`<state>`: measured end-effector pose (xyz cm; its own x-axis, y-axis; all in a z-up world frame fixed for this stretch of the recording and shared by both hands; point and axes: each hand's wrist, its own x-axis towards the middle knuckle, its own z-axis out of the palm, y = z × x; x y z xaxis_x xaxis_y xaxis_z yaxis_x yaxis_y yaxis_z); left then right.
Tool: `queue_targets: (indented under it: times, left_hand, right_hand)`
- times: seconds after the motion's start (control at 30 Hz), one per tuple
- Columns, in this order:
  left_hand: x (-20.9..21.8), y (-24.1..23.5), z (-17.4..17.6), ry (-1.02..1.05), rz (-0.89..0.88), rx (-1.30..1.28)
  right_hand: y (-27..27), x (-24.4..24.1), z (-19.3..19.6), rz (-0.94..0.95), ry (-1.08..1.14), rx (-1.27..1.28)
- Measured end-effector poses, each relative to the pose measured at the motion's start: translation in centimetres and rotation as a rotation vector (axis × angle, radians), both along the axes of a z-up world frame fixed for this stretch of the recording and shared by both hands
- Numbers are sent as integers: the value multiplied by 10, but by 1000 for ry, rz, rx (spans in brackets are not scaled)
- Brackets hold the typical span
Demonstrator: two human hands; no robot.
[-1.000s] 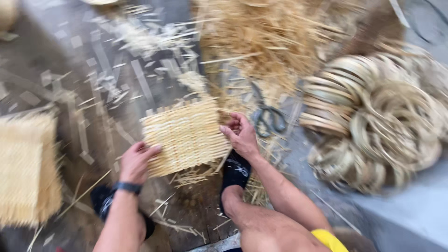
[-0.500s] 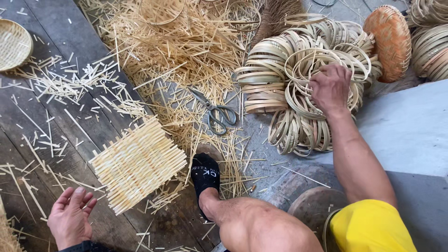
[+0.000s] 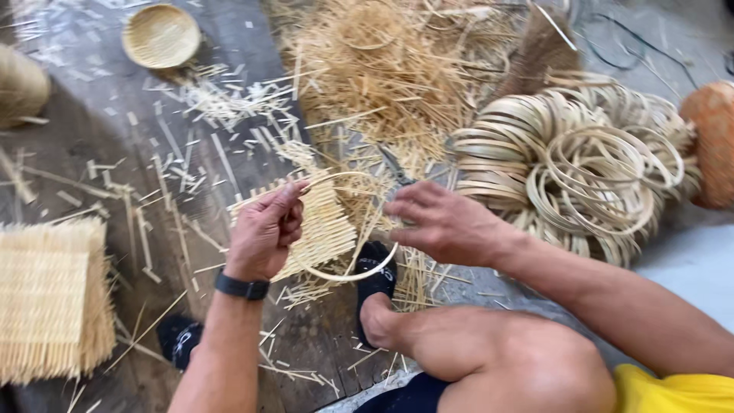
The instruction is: The person assembles small round bamboo baskets by placing a woven bamboo mat over a circular wooden mold, securing a bamboo ring around the edge, and trimming excess mat with shears. The person repeats this process for multiple units, stacking finished baskets nearby.
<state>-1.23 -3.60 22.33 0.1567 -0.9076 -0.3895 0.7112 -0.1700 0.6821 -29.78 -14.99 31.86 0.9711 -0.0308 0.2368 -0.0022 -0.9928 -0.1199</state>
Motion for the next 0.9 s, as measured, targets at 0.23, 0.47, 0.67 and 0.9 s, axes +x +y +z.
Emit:
queue_targets:
  times: [0.23,0.47,0.67,0.9]
  left_hand:
    - [-15,44,9,54,69,-36]
    - [-1,48,32,6,-173,87]
    - [-15,44,31,-27,-123,215]
    - [-20,54,18,18,23,302]
  right_hand:
    - [14,67,7,-178,-204,319]
    - [47,115,-18,-7,-257,310]
    - [71,132,-18,-26,-324,-7]
    - [76,140,-36,-88,-272,49]
